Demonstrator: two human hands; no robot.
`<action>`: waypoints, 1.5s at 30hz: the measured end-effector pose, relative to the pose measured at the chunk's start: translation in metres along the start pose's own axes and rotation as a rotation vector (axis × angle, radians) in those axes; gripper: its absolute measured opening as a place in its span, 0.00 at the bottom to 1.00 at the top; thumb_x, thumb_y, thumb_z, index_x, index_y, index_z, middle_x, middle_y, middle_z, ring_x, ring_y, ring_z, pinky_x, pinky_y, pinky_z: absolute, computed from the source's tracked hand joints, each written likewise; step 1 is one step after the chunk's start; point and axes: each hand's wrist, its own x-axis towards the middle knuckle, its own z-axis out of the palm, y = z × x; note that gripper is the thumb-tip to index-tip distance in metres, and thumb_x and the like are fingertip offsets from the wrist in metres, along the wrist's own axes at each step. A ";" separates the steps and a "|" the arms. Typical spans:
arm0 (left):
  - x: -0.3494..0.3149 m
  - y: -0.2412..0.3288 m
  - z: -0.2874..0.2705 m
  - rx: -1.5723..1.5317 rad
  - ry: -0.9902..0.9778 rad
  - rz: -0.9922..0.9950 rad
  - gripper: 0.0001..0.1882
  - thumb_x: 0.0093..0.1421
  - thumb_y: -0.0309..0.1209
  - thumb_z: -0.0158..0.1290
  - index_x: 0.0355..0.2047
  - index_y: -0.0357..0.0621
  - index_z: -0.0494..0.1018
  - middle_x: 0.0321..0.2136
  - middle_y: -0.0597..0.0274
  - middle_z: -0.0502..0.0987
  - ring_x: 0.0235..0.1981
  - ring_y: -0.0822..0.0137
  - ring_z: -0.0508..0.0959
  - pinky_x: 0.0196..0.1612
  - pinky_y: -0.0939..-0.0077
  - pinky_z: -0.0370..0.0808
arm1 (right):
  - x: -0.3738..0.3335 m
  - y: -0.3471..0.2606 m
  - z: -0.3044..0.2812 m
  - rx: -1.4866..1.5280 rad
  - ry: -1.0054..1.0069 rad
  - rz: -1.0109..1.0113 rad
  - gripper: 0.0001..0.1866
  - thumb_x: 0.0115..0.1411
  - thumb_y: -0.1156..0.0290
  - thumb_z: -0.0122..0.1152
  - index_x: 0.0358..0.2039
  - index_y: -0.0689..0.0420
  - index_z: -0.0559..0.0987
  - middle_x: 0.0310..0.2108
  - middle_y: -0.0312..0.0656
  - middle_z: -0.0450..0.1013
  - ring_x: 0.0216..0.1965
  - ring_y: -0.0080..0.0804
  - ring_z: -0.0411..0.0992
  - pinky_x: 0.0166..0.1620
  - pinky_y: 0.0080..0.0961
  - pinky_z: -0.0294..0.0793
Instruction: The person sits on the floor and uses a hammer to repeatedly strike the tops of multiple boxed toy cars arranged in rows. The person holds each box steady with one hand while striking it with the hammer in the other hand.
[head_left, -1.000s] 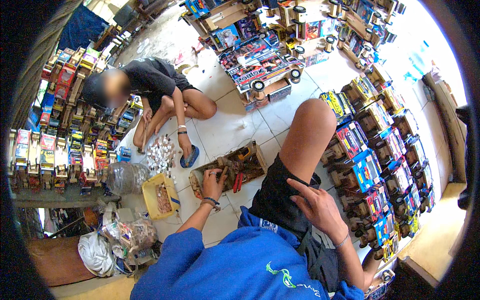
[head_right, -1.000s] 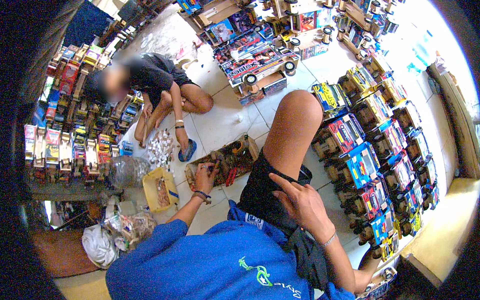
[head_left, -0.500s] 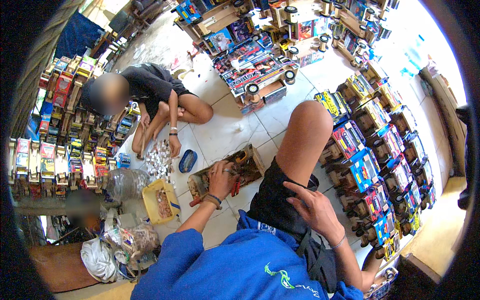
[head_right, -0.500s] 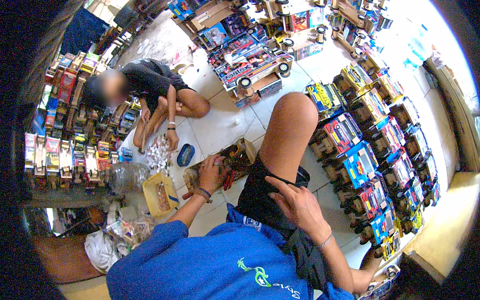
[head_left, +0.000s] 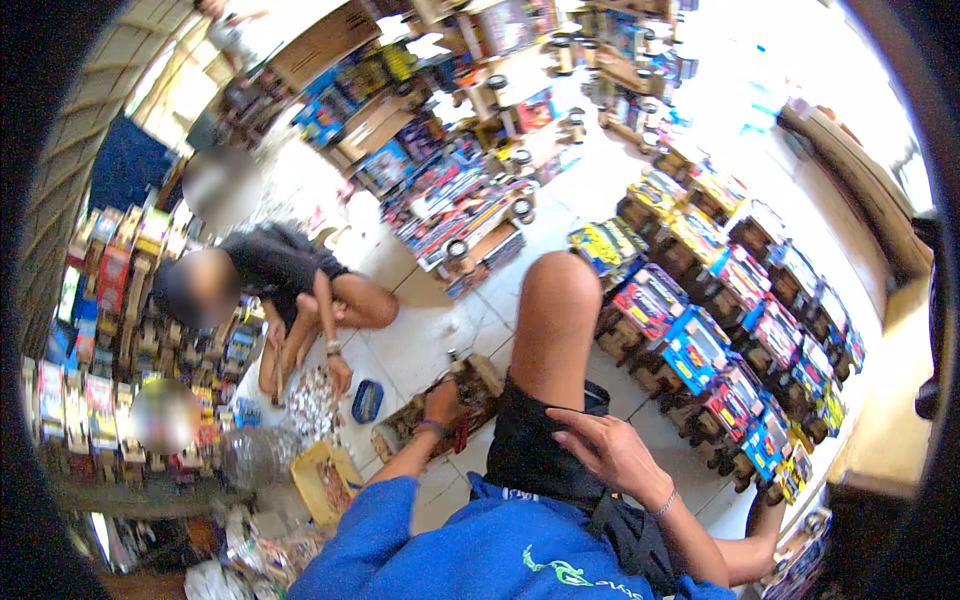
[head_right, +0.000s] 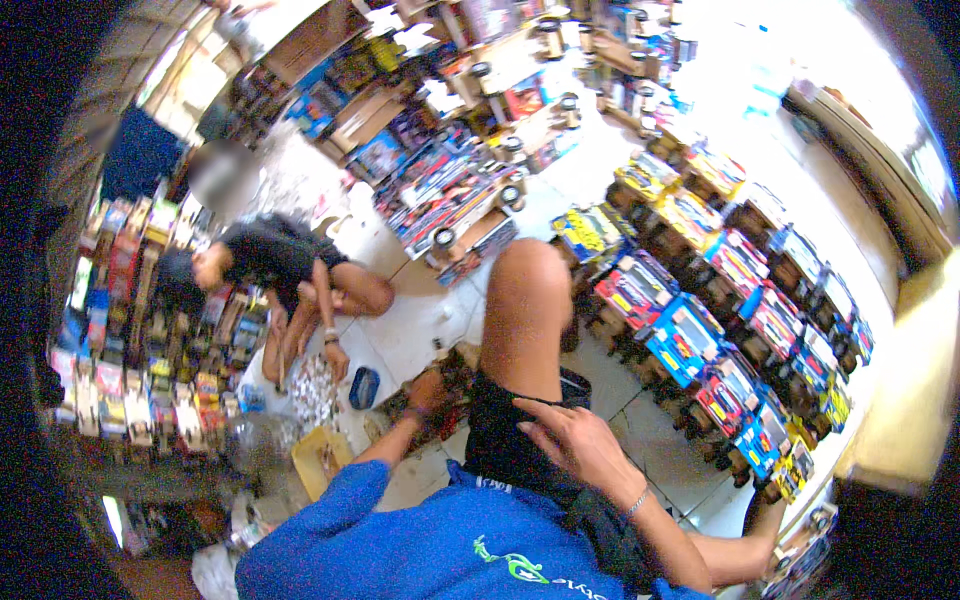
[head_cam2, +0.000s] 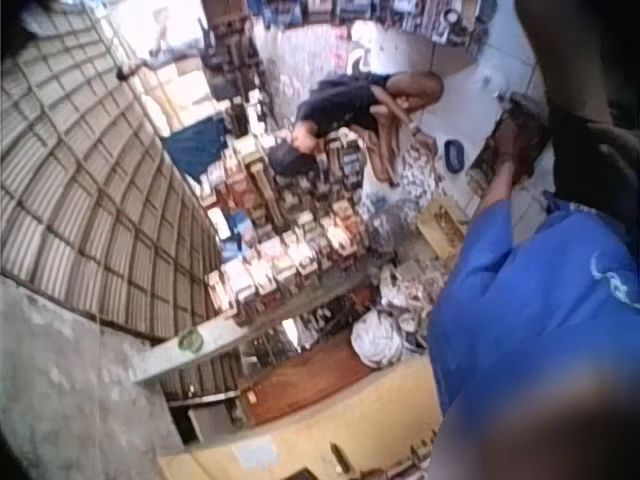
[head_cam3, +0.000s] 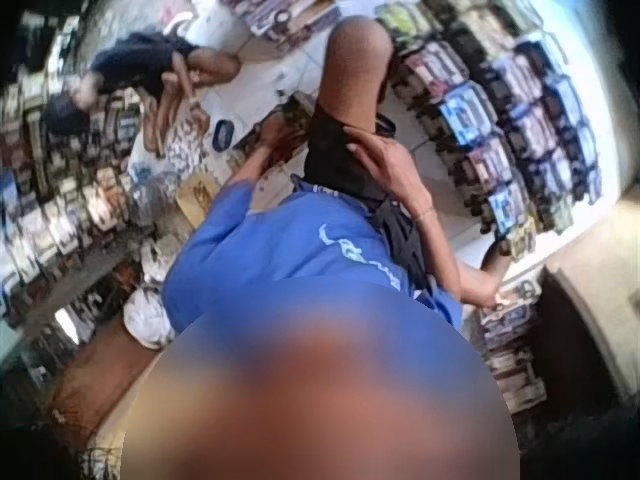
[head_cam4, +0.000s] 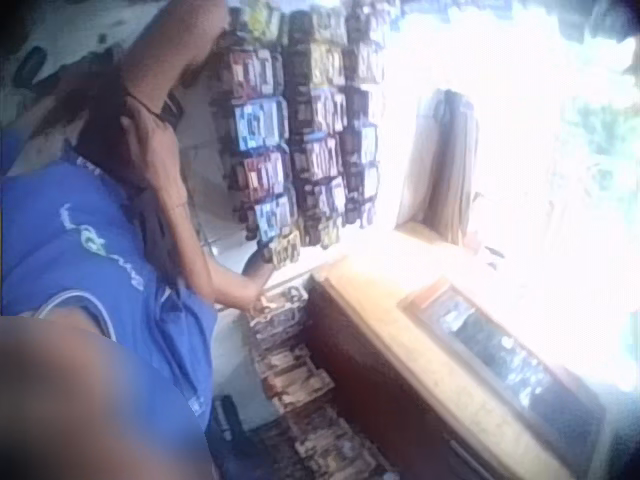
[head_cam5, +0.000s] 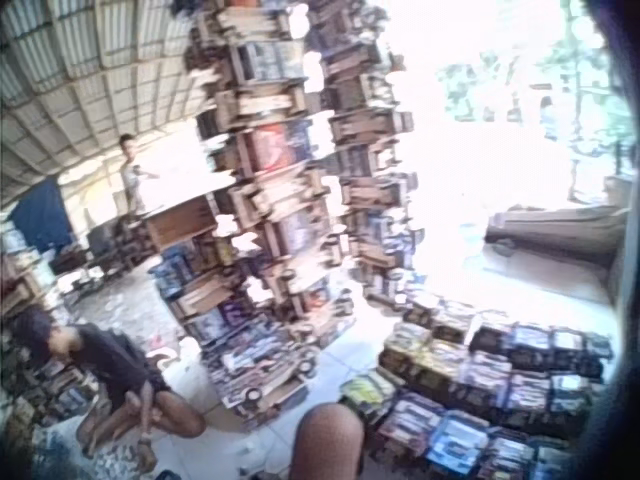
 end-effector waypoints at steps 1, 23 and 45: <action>-0.014 -0.003 -0.022 -0.150 0.063 0.099 0.38 0.50 0.34 0.70 0.57 0.35 0.63 0.44 0.42 0.80 0.50 0.44 0.79 0.49 0.52 0.78 | -0.001 0.000 -0.003 0.029 0.010 0.031 0.17 0.69 0.62 0.57 0.56 0.51 0.76 0.41 0.57 0.80 0.39 0.57 0.79 0.43 0.48 0.79; -0.111 0.320 -0.230 -0.096 0.174 1.489 0.34 0.59 0.27 0.60 0.66 0.44 0.64 0.62 0.48 0.65 0.62 0.53 0.67 0.63 0.61 0.70 | -0.132 0.025 -0.020 1.056 0.570 0.457 0.25 0.67 0.64 0.66 0.60 0.58 0.70 0.50 0.37 0.75 0.49 0.25 0.74 0.53 0.28 0.76; -0.066 0.363 -0.120 -0.641 -1.009 0.294 0.23 0.72 0.44 0.52 0.58 0.41 0.71 0.49 0.66 0.78 0.50 0.74 0.76 0.47 0.71 0.80 | -0.209 0.155 -0.101 -0.861 0.576 0.586 0.60 0.44 0.28 0.66 0.67 0.62 0.65 0.57 0.51 0.70 0.57 0.44 0.70 0.63 0.51 0.58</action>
